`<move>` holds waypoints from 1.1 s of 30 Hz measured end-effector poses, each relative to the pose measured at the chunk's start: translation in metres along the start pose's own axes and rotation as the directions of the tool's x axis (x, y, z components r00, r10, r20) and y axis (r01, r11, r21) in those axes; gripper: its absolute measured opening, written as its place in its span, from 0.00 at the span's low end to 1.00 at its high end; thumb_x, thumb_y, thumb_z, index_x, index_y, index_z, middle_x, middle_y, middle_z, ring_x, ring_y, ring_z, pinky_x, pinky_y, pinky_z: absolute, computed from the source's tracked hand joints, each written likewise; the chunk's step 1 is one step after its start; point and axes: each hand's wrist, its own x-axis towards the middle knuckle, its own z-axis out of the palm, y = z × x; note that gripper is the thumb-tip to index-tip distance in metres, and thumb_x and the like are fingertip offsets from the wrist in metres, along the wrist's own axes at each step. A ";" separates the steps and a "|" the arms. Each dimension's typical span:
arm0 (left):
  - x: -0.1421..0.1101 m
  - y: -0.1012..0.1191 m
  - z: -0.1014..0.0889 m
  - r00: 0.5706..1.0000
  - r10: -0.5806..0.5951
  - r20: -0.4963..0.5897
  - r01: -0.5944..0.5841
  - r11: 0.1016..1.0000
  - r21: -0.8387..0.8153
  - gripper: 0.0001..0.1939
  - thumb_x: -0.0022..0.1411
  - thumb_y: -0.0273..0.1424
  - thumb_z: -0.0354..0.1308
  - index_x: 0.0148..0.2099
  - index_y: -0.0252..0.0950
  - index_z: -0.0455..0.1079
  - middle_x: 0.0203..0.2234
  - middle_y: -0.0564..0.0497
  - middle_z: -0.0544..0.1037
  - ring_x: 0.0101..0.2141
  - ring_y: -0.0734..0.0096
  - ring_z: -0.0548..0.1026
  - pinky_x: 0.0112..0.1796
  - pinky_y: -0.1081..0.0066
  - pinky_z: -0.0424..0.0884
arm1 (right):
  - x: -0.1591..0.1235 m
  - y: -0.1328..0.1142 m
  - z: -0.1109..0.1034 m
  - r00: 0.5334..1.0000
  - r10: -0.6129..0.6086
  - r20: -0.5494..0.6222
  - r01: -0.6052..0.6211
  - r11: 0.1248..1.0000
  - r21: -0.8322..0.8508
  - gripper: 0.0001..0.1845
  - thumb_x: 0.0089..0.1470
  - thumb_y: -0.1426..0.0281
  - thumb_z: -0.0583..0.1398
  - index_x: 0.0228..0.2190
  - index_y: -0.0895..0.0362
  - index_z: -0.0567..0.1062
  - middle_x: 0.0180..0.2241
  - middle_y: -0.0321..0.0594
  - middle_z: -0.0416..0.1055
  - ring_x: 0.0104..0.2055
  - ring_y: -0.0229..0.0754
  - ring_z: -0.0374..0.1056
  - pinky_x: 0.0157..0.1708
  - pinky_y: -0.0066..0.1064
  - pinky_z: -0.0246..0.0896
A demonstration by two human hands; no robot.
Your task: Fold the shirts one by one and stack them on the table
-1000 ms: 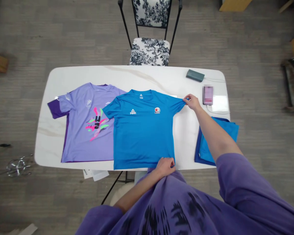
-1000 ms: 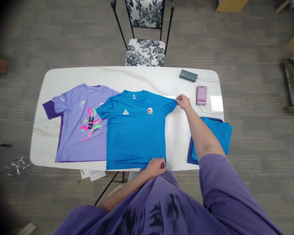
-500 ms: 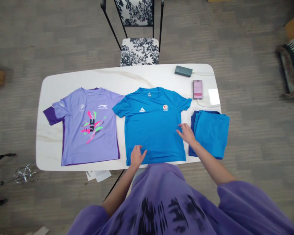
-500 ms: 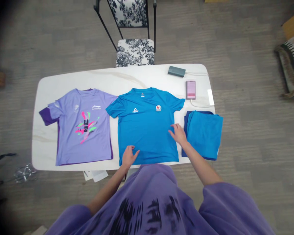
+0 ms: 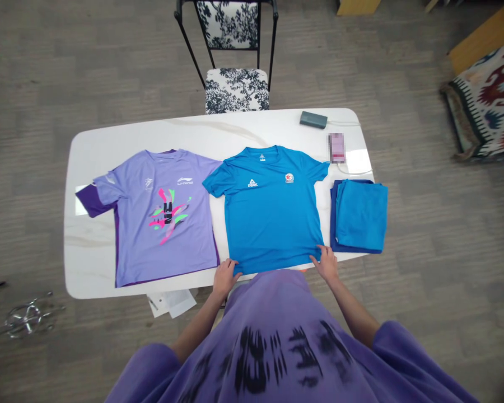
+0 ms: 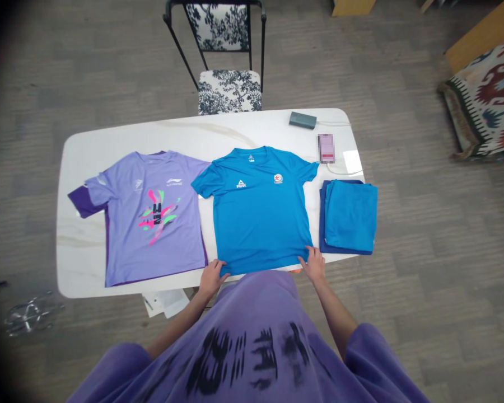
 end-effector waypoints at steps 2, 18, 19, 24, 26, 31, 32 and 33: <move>-0.007 -0.009 -0.003 1.000 0.004 0.007 -0.004 1.000 -0.031 0.11 0.75 0.34 0.64 0.58 0.47 0.75 0.57 0.48 0.80 0.59 0.50 0.75 0.60 0.58 0.68 | -0.003 0.000 -0.009 0.999 0.043 -0.019 -0.043 0.999 -0.027 0.24 0.57 0.46 0.56 0.51 0.37 0.74 0.54 0.51 0.81 0.64 0.78 0.81 0.55 0.78 0.78; -0.089 0.026 0.018 0.915 -0.361 -0.181 0.253 0.861 -0.442 0.09 0.74 0.40 0.54 0.44 0.44 0.73 0.44 0.48 0.84 0.51 0.53 0.83 0.51 0.58 0.79 | -0.026 0.033 -0.036 1.000 -0.022 -0.016 0.022 1.000 -0.008 0.17 0.53 0.47 0.52 0.23 0.44 0.64 0.19 0.34 0.75 0.30 0.63 0.87 0.30 0.57 0.79; -0.092 0.029 0.020 0.908 -0.382 -0.172 0.272 0.850 -0.451 0.08 0.73 0.40 0.54 0.43 0.44 0.72 0.42 0.49 0.84 0.49 0.54 0.83 0.50 0.59 0.78 | -0.031 0.036 -0.035 0.998 -0.060 -0.017 0.060 0.998 -0.004 0.17 0.54 0.47 0.51 0.22 0.43 0.64 0.18 0.35 0.75 0.28 0.62 0.86 0.28 0.55 0.78; -0.090 0.034 0.010 0.890 -0.427 -0.157 0.326 0.840 -0.434 0.11 0.65 0.43 0.63 0.40 0.43 0.70 0.37 0.51 0.82 0.45 0.54 0.81 0.49 0.60 0.75 | -0.048 0.046 -0.037 0.976 -0.210 -0.056 0.212 0.976 0.042 0.13 0.55 0.49 0.50 0.27 0.40 0.66 0.19 0.37 0.73 0.25 0.65 0.83 0.27 0.61 0.79; -0.076 0.030 -0.009 0.883 -0.429 -0.191 0.322 0.849 -0.419 0.13 0.68 0.44 0.64 0.44 0.41 0.71 0.40 0.50 0.82 0.46 0.56 0.79 0.50 0.61 0.74 | -0.051 0.045 -0.037 0.994 -0.066 -0.081 0.069 0.997 0.027 0.13 0.54 0.47 0.51 0.29 0.40 0.65 0.25 0.40 0.77 0.36 0.70 0.87 0.37 0.68 0.83; -0.003 0.005 -0.101 0.853 -0.391 -0.345 0.262 0.894 -0.365 0.15 0.82 0.42 0.56 0.57 0.36 0.65 0.47 0.52 0.80 0.43 0.69 0.74 0.52 0.67 0.73 | -0.059 0.017 -0.016 0.995 -0.032 -0.094 0.040 0.996 0.078 0.14 0.58 0.47 0.52 0.33 0.42 0.63 0.37 0.42 0.81 0.50 0.72 0.87 0.47 0.71 0.83; 0.017 -0.003 -0.125 0.847 -0.366 -0.385 0.240 0.910 -0.338 0.14 0.84 0.41 0.54 0.59 0.35 0.64 0.47 0.52 0.79 0.43 0.71 0.73 0.52 0.68 0.73 | -0.062 0.006 -0.007 0.996 -0.044 -0.075 0.050 0.995 0.086 0.14 0.60 0.48 0.52 0.33 0.42 0.65 0.37 0.42 0.82 0.47 0.70 0.87 0.45 0.67 0.83; 0.039 -0.011 -0.148 0.842 -0.332 -0.425 0.212 0.929 -0.304 0.14 0.85 0.40 0.52 0.59 0.35 0.62 0.47 0.52 0.78 0.43 0.72 0.72 0.52 0.69 0.73 | -0.066 -0.007 0.004 0.997 -0.057 -0.055 0.062 0.994 0.090 0.13 0.61 0.48 0.52 0.33 0.42 0.66 0.37 0.41 0.82 0.44 0.67 0.87 0.44 0.64 0.84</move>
